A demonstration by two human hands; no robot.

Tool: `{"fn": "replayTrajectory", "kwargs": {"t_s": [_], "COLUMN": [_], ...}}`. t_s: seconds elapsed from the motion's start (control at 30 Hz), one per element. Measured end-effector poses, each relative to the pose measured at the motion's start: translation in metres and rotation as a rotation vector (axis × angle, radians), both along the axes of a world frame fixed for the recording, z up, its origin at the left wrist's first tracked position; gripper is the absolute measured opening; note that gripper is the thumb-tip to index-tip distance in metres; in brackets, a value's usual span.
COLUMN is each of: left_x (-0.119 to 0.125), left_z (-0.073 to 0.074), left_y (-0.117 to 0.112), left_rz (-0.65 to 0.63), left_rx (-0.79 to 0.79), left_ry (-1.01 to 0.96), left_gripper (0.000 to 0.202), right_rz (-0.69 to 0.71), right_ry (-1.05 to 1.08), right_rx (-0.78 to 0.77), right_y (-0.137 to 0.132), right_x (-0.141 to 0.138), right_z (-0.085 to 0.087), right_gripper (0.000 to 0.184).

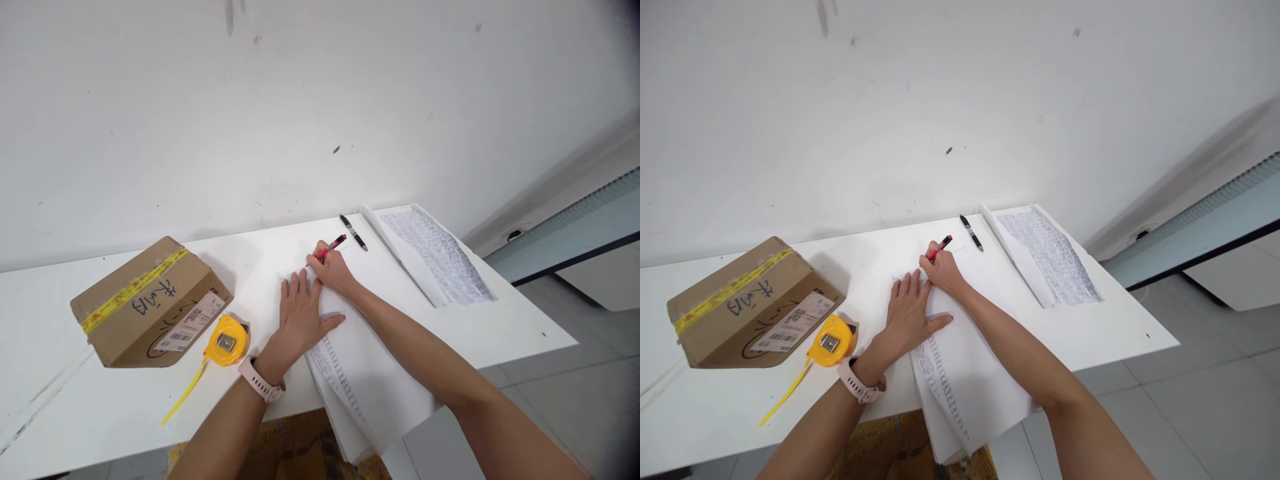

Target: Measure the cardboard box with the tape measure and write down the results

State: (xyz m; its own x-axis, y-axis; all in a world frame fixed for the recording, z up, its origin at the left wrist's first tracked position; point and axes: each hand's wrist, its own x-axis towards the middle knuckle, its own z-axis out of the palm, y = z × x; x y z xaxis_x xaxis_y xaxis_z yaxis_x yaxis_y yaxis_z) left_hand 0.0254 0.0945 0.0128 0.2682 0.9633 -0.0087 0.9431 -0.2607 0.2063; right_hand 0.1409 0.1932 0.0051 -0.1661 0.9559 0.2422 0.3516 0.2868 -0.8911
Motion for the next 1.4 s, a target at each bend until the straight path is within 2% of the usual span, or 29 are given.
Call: {"fn": "replayTrajectory", "kwargs": {"t_s": [0.67, 0.93, 1.2, 1.4], "left_x": [0.002, -0.018, -0.03, -0.023], "left_z": [0.001, 0.014, 0.017, 0.019], "left_y": [0.002, 0.007, 0.006, 0.006], "left_rz": [0.041, 0.037, -0.041, 0.024], "left_rx": [-0.027, -0.18, -0.235, -0.183], "left_ry": [-0.051, -0.177, -0.182, -0.181], "left_gripper": [0.084, 0.084, 0.105, 0.087], "right_rz": [0.011, 0.015, 0.01, 0.015], "right_ry": [-0.043, -0.042, -0.036, -0.019], "right_rx": [-0.017, -0.034, -0.016, -0.024], "right_y": [0.0, 0.002, 0.004, 0.003], "right_x": [-0.001, -0.001, -0.001, -0.001], "right_z": [-0.004, -0.006, -0.008, -0.008], "right_gripper": [0.021, 0.023, 0.023, 0.024]}}
